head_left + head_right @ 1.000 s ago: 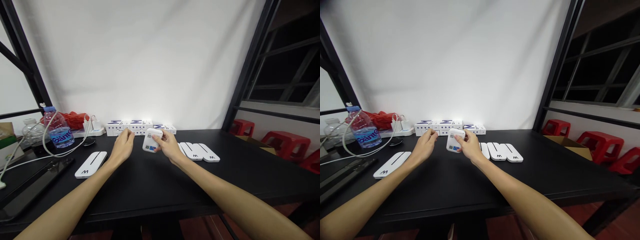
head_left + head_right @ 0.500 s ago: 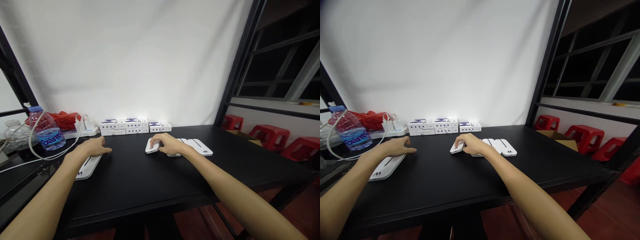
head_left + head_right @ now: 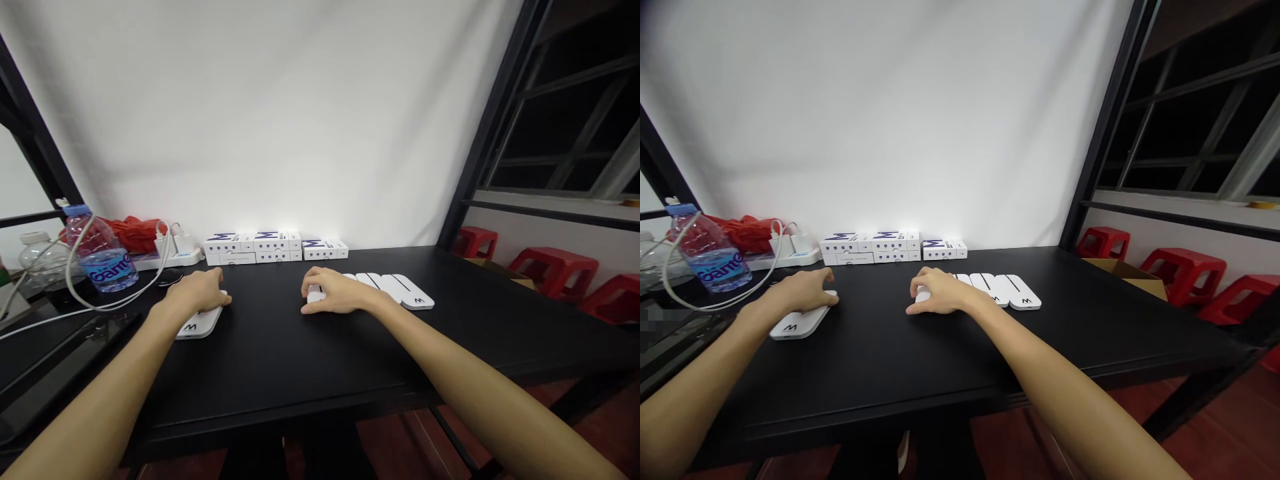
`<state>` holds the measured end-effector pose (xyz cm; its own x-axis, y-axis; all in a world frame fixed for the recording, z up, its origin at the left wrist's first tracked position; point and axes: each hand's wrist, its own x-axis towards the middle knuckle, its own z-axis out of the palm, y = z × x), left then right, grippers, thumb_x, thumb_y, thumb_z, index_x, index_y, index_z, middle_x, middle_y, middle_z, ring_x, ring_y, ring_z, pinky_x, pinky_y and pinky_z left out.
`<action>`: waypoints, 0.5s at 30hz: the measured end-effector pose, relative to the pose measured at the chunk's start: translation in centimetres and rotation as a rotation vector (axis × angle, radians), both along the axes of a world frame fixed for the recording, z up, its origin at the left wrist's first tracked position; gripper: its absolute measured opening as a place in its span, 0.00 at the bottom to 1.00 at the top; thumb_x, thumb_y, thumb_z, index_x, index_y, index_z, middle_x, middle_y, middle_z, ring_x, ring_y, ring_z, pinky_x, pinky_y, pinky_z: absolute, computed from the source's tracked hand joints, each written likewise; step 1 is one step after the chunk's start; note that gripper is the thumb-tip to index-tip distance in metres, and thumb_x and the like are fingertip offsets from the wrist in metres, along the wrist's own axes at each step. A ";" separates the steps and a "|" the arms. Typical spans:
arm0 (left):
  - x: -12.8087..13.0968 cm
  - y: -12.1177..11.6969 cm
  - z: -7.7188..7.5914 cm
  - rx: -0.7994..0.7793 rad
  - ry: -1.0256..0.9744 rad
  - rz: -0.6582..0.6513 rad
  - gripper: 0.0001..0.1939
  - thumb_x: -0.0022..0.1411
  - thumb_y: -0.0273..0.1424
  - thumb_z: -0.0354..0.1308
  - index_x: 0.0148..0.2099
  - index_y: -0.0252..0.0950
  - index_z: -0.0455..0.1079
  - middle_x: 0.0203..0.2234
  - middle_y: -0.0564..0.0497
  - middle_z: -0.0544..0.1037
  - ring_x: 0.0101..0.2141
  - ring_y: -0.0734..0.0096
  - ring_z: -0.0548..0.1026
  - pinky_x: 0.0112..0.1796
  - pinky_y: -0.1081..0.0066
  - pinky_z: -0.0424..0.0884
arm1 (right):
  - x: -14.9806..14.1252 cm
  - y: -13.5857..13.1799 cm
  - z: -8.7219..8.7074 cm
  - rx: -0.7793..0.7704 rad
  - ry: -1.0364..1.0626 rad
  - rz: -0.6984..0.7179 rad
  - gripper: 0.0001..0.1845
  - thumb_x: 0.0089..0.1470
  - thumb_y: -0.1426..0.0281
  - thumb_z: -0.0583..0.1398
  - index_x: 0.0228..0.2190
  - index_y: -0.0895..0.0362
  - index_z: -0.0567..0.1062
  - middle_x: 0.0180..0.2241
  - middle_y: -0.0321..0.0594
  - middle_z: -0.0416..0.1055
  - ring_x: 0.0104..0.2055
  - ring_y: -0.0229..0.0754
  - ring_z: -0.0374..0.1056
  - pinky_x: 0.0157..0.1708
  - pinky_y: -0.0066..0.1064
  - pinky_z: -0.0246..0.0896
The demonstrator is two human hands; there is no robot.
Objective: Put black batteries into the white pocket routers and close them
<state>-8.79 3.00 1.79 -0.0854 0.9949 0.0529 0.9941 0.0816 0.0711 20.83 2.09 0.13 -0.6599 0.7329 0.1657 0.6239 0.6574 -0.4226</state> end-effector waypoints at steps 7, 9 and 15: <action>1.8 -1.3 0.5 -0.099 0.045 0.062 0.42 0.45 0.56 0.54 0.56 0.32 0.63 0.47 0.31 0.74 0.45 0.40 0.73 0.39 0.57 0.67 | -0.2 -0.5 0.5 0.022 -0.071 -0.060 0.13 0.49 0.57 0.62 0.31 0.53 0.72 0.43 0.42 0.65 0.47 0.50 0.61 0.46 0.45 0.56; 1.7 -1.1 0.4 -0.075 0.054 0.055 0.39 0.46 0.53 0.55 0.54 0.33 0.65 0.47 0.33 0.74 0.45 0.41 0.73 0.39 0.58 0.67 | -0.5 -0.7 0.3 0.063 -0.059 -0.091 0.14 0.50 0.56 0.61 0.32 0.54 0.72 0.42 0.42 0.66 0.46 0.50 0.61 0.48 0.48 0.54; 3.4 -1.0 0.3 0.056 -0.355 -0.110 0.24 0.52 0.49 0.51 0.40 0.36 0.71 0.37 0.42 0.78 0.37 0.55 0.74 0.35 0.66 0.66 | -2.2 -1.5 -0.1 0.255 0.208 0.054 0.12 0.53 0.64 0.61 0.40 0.53 0.69 0.42 0.40 0.66 0.46 0.43 0.62 0.48 0.40 0.58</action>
<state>-5.37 2.00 2.08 -0.0005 0.9956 0.0936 0.9094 -0.0384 0.4141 18.59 0.60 0.00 -0.6294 0.6156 0.4742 0.5031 0.7879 -0.3551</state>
